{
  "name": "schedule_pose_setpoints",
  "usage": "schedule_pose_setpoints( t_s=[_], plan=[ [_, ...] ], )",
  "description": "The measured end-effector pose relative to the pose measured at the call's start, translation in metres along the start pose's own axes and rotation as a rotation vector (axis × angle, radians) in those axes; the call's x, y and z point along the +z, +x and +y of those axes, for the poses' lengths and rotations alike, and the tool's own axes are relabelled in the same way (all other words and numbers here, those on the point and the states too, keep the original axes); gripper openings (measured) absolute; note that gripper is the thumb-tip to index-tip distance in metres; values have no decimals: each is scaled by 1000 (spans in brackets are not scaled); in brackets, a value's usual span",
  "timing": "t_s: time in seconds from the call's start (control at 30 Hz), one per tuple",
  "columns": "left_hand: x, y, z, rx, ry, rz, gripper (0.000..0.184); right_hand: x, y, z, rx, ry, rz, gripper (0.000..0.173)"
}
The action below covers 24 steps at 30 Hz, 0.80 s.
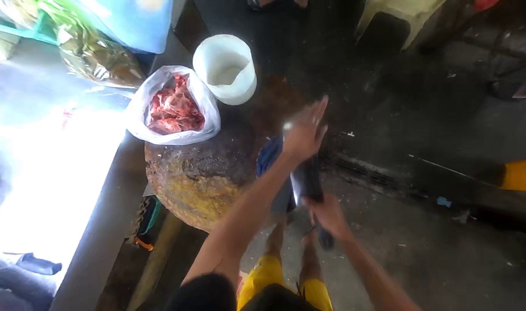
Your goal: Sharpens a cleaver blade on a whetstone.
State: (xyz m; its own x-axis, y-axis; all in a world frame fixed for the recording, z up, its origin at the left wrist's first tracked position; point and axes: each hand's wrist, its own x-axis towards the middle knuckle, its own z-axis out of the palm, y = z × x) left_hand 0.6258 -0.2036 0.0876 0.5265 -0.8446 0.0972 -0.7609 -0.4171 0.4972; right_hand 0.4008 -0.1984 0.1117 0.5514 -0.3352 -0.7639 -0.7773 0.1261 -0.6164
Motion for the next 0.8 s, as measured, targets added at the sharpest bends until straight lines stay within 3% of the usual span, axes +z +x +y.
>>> schedule_pose_setpoints(
  t_s=[0.1,0.17,0.23,0.37,0.43,0.5,0.63,0.67,0.73,0.8],
  plan=[
    [13,-149,52,-181,-84,-65,59,19,-92,88,128,-137,-129,52],
    [10,-184,68,-201,-158,-50,53,25,-113,118,114,-140,-139,50],
    [3,-141,51,-171,-157,-61,53,16,-83,87,92,-146,-101,53],
    [-3,29,-15,-12,-111,39,57,-14,26,-44,-69,-21,40,36],
    [-5,66,-31,39,-88,47,55,-11,47,-52,-140,41,86,33],
    [-2,35,-19,46,-78,66,54,0,22,-21,-103,5,59,35],
    [9,-151,50,-159,-185,-17,56,27,-94,93,94,-104,-89,48],
    [9,-174,60,-174,-241,-22,54,30,-108,108,103,-88,-94,46],
    [6,-160,56,-140,-268,-29,51,24,-99,91,100,-113,-77,46],
    [7,-85,26,-48,-227,32,50,6,-47,26,49,-135,-15,42]
  ],
)
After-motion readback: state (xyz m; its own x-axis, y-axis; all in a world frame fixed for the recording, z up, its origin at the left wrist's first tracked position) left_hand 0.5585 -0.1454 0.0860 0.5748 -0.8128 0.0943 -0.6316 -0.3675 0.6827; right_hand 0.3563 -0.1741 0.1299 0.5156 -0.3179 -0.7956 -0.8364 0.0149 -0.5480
